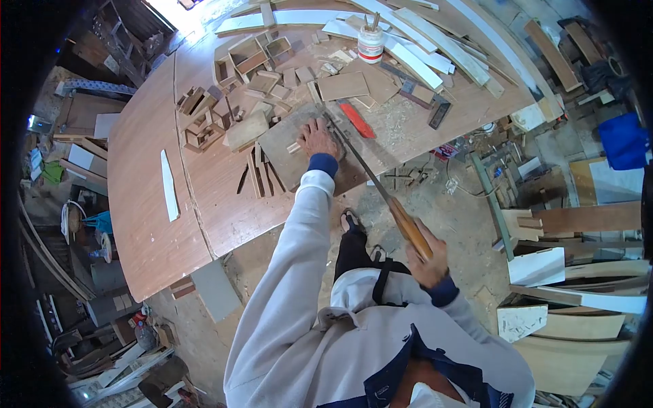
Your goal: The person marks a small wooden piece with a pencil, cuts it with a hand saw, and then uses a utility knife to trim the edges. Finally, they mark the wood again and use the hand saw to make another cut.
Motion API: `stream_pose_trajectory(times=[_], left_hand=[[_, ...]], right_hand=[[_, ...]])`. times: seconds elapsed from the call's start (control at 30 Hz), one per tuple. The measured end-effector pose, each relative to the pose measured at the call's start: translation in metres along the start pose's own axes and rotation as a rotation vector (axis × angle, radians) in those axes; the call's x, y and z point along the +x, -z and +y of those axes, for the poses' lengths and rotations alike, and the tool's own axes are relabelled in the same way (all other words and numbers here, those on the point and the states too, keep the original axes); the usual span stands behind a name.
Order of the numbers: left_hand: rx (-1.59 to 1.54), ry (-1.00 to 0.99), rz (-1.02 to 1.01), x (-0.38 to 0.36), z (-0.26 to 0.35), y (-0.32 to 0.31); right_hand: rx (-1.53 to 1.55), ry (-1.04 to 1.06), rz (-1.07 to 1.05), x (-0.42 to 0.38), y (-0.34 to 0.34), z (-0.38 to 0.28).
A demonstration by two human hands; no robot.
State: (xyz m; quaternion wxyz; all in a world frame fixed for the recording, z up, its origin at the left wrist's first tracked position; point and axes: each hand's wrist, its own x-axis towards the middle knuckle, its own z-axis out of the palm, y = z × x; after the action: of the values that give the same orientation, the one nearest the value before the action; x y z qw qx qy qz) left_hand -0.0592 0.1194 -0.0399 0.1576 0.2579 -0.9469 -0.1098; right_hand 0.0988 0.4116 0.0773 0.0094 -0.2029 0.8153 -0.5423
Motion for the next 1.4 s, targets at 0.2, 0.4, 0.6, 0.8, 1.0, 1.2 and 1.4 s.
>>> stream_pose_trajectory(times=[0.2,0.4,0.6,0.8,1.0,1.2,1.4], left_hand=[[-0.013,-0.025,0.064,0.001,0.002,0.001],[-0.027,-0.008,-0.012,-0.002,-0.001,0.002],[0.004,-0.005,-0.036,0.003,0.004,0.011],[0.016,0.005,-0.051,-0.001,0.002,0.007],[0.01,0.002,-0.104,-0.003,0.006,0.019],[0.025,0.01,-0.002,-0.002,0.002,0.003],[-0.007,0.007,-0.069,-0.001,0.004,0.009]], right_hand=[[-0.057,-0.055,-0.051,0.047,-0.026,0.007],[0.04,-0.133,-0.039,-0.003,0.009,-0.011],[-0.019,-0.103,-0.041,0.055,-0.034,0.016],[0.04,-0.025,-0.002,-0.001,0.001,0.005],[0.044,-0.025,-0.044,0.055,-0.039,0.022],[-0.029,-0.071,-0.055,-0.005,0.009,0.008],[-0.035,-0.059,-0.024,0.051,-0.037,0.024]])
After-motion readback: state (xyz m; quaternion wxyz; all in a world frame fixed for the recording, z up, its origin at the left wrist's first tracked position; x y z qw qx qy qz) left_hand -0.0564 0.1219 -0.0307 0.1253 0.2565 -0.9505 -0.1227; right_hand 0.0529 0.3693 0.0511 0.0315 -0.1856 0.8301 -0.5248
